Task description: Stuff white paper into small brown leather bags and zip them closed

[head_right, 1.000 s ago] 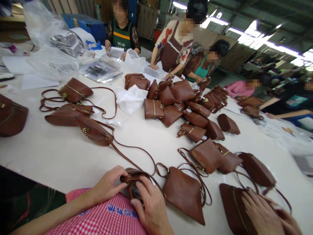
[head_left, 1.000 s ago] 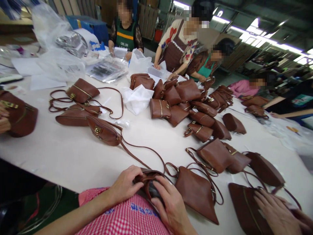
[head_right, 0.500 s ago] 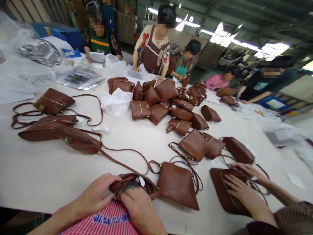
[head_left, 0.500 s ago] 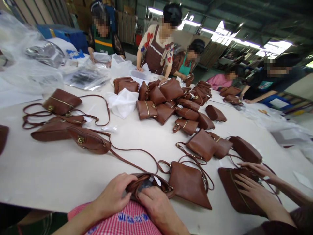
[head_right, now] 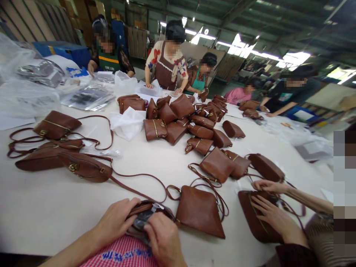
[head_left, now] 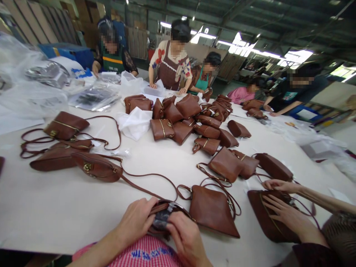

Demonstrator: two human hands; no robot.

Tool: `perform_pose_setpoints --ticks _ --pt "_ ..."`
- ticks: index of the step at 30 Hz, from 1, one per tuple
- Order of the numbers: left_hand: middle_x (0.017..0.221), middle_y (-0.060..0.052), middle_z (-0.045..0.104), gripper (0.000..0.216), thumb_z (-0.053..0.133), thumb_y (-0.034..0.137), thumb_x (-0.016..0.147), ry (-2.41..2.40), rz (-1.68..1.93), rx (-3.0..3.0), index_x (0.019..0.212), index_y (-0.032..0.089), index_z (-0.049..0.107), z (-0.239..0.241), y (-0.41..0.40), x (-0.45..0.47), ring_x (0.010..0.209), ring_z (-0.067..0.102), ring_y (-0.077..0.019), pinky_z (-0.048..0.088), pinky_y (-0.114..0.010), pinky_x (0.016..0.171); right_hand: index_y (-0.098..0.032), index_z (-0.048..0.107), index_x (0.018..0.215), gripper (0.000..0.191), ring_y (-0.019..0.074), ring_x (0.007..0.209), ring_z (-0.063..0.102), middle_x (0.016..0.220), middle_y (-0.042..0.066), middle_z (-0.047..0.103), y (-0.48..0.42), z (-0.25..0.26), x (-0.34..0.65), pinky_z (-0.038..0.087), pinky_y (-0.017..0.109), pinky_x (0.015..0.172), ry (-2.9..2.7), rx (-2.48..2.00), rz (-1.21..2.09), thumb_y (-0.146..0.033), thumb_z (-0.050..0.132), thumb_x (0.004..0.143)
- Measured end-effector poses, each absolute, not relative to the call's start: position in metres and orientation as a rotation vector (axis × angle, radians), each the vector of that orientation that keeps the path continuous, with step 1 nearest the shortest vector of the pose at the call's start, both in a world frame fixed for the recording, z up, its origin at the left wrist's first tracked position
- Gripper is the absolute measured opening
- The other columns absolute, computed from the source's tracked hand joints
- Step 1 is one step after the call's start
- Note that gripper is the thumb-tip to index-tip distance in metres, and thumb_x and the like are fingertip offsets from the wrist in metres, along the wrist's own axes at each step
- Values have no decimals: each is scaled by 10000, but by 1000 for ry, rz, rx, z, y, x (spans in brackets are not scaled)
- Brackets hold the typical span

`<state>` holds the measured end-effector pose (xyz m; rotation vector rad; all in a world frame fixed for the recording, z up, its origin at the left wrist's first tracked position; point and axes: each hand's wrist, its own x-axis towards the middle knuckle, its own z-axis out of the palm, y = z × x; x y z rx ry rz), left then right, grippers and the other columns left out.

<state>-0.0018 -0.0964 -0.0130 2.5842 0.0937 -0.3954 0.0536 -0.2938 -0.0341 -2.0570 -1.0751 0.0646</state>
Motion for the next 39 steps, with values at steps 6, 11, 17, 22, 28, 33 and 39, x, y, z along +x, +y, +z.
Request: perform_pose_setpoints --ticks 6,11,17,22,28,33,39 --pt "1086 -82 606 278 526 55 800 -117 -218 2745 1003 233 594 -5 -102 3 981 553 -269 474 -398 835 -213 619 1148 245 163 708 619 965 68 664 -310 -43 80 510 260 672 -865 -2244 -151 -261 462 964" --pt "1089 -59 625 242 536 117 866 -457 -176 2584 1075 234 577 -9 -109 19 987 555 -239 471 -358 859 -207 645 864 275 156 726 619 777 27 663 -294 -42 84 477 232 678 -952 -2042 -57 -203 396 980" --pt "940 -26 654 136 572 187 907 -136 -94 2365 1038 209 601 -9 -115 28 887 573 -199 459 -309 800 -200 620 783 247 137 672 592 727 3 631 -285 -33 78 460 210 626 -695 -1893 50 -253 456 960" --pt "851 -22 619 113 615 234 902 -210 -87 2467 804 193 657 -12 -117 37 860 546 -197 423 -304 761 -196 594 731 244 129 612 537 653 -21 571 -276 -26 80 427 212 589 -591 -1882 103 -283 488 933" --pt "852 -39 618 198 534 271 953 -308 -128 2525 836 189 671 -22 -120 38 839 528 -205 419 -321 762 -197 541 685 249 118 557 497 595 -40 512 -272 -24 84 401 210 541 -497 -1870 173 -294 492 908" --pt "994 -55 621 264 649 401 875 -399 -168 2331 1069 223 668 -15 -90 38 943 532 -228 430 -338 841 -203 542 696 257 117 548 502 596 -40 519 -284 -14 92 406 206 532 -584 -1919 162 -310 491 925" --pt "1147 -56 618 464 683 399 840 -264 -241 2137 1269 267 567 -17 -56 9 1043 555 -233 443 -332 916 -211 574 774 249 132 578 552 644 -20 571 -300 -18 93 422 221 560 -794 -2133 137 -281 439 972"
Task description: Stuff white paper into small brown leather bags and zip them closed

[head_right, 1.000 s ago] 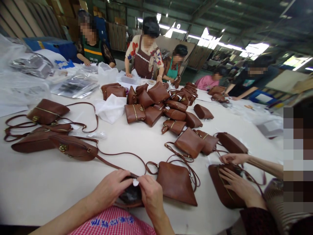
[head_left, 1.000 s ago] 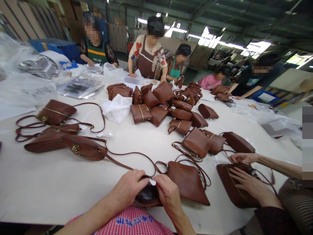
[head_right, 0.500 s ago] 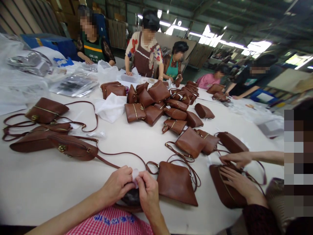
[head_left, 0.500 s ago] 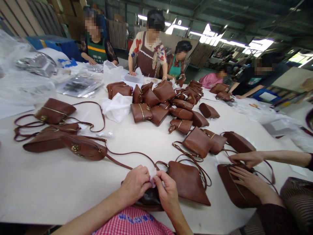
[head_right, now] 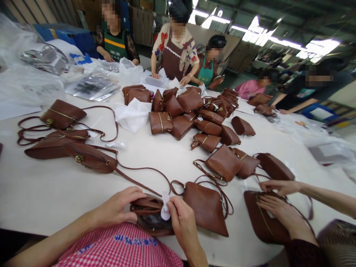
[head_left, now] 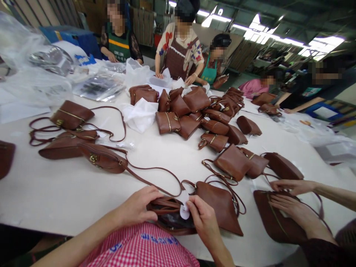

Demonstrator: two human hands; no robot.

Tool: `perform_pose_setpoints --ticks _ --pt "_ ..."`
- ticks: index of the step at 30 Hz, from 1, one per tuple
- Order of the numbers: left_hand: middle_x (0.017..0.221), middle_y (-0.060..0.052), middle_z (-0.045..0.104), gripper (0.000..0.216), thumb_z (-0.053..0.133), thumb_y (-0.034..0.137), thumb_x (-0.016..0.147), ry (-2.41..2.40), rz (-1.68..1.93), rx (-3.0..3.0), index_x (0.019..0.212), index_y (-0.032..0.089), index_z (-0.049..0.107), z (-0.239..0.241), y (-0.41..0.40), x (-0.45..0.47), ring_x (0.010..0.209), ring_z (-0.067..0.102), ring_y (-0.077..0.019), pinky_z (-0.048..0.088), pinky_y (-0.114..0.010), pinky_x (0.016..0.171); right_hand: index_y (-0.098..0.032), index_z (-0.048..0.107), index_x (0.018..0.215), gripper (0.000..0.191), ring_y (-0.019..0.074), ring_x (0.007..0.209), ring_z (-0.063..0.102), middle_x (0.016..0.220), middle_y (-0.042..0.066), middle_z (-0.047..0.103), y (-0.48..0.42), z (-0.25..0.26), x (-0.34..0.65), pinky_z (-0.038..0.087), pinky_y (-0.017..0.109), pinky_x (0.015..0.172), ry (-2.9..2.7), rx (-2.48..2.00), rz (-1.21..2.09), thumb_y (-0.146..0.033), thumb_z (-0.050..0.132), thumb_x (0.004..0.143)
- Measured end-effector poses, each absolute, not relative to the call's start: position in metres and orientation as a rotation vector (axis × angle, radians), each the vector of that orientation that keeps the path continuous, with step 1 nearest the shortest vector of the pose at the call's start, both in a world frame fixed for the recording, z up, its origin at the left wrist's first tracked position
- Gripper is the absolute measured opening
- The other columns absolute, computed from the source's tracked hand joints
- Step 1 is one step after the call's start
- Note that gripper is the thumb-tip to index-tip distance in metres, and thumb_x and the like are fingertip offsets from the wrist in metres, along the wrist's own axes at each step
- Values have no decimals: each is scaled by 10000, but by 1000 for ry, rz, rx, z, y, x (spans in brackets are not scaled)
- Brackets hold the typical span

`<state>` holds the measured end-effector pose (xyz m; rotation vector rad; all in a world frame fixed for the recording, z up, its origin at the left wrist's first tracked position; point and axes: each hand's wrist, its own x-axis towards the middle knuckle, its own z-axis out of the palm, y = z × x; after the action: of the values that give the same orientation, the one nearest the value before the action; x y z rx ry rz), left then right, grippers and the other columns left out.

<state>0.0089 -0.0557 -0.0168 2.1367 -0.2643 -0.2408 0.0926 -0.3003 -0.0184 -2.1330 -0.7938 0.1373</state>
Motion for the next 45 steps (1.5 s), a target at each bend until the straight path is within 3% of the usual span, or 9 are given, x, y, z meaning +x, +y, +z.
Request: perform_pose_setpoints --ticks 7,11,16,19,22,27,31,36,45 --pt "1127 -68 667 357 567 339 915 -139 -87 2138 1260 247 568 -31 -65 -8 1019 571 -233 433 -363 918 -205 586 1144 264 238 869 654 1012 102 696 -309 -14 80 537 340 725 -1232 -2307 48 -348 549 925" --pt "1000 -55 694 231 551 327 930 -323 -131 2208 1123 247 650 -26 -64 -5 933 566 -230 410 -351 853 -206 592 1210 303 205 893 686 1016 91 737 -320 -16 74 562 321 759 -1485 -2181 -60 -190 379 994" --pt "886 -23 697 81 596 231 896 -378 -215 2441 941 237 663 -21 -68 6 875 529 -239 376 -358 786 -170 632 1114 288 197 955 693 1026 97 739 -307 -37 68 568 309 834 -1438 -2144 -60 -152 369 999" --pt "875 -37 692 123 546 162 906 -335 -290 2530 861 203 653 -20 -74 13 839 532 -237 388 -359 764 -176 658 1002 212 195 875 700 946 71 735 -291 -38 76 576 282 758 -1261 -2270 177 -96 472 941" --pt "849 -55 695 179 520 124 899 -305 -342 2580 817 191 663 -19 -78 19 857 550 -251 410 -381 799 -200 635 1108 301 182 918 690 992 36 729 -296 -16 93 556 270 826 -1134 -2185 451 -49 588 852" --pt "876 -77 695 206 497 124 907 -333 -438 2630 870 192 687 -14 -82 24 882 563 -275 445 -415 800 -217 577 1222 449 208 1045 635 1148 63 662 -350 24 107 518 314 908 -808 -2224 394 -131 695 798" --pt "989 -98 681 273 468 17 856 -384 -449 2704 959 165 673 -2 -92 28 951 554 -285 459 -435 847 -207 641 1092 283 187 861 660 976 52 687 -376 8 96 540 275 737 -751 -2261 474 -96 615 832" --pt "1167 -90 619 439 532 34 802 -536 -388 2602 1207 202 557 4 -122 38 1026 540 -262 463 -412 904 -203 652 1054 249 190 913 656 988 57 704 -369 -17 84 527 293 817 -695 -2157 358 -86 586 845" --pt "990 -58 689 355 440 36 763 -315 -141 2287 1046 196 581 -29 -128 55 917 627 -213 489 -325 814 -187 621 997 145 171 807 641 903 56 685 -354 -31 68 530 275 720 -633 -1978 262 -208 489 941"
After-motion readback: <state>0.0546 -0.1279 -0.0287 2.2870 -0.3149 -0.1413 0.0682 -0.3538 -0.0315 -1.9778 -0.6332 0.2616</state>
